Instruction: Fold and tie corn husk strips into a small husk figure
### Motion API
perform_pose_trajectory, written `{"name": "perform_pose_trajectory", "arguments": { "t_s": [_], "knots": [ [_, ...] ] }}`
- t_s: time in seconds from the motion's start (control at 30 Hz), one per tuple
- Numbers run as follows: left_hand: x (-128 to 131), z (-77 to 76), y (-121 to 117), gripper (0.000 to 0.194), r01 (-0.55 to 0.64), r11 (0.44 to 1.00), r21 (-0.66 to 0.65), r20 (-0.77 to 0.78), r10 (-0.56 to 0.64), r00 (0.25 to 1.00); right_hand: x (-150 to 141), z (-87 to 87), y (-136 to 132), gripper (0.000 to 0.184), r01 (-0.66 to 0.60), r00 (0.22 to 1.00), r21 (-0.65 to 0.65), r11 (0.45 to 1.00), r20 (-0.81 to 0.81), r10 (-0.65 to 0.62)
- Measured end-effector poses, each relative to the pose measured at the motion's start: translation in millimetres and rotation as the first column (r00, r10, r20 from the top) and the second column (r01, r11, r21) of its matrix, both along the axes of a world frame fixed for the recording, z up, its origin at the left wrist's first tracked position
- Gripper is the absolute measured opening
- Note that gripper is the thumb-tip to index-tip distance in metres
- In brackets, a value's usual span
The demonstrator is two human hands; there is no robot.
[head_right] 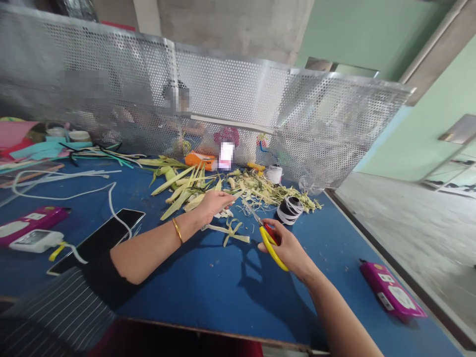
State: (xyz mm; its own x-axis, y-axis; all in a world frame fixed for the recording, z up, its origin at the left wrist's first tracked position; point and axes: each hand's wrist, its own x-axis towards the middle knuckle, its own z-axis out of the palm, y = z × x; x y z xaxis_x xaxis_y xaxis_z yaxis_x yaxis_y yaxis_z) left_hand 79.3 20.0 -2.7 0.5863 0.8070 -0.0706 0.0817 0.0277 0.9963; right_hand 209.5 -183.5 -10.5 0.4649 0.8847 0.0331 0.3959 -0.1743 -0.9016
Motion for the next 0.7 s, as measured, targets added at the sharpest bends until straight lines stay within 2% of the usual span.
{"name": "perform_pose_trajectory", "arguments": {
  "t_s": [0.13,0.43,0.7],
  "knots": [
    [1.6,-0.9,0.1,0.017,-0.024,1.000,-0.012,0.016,0.024,1.000,-5.0,-1.4,6.5,0.061,-0.036,0.998,0.001,0.999,-0.042,0.036],
    [3.4,-1.5,-9.2,0.018,0.027,0.999,-0.044,-0.019,-0.028,0.999,-12.2,1.3,14.8,0.061,0.010,0.983,0.008,1.000,-0.186,-0.008],
    [3.2,-1.4,-8.3,0.014,0.056,0.998,-0.025,-0.028,-0.056,0.998,-12.6,-3.5,18.5,0.065,0.029,0.983,0.005,1.000,-0.180,-0.028]
  ]
}}
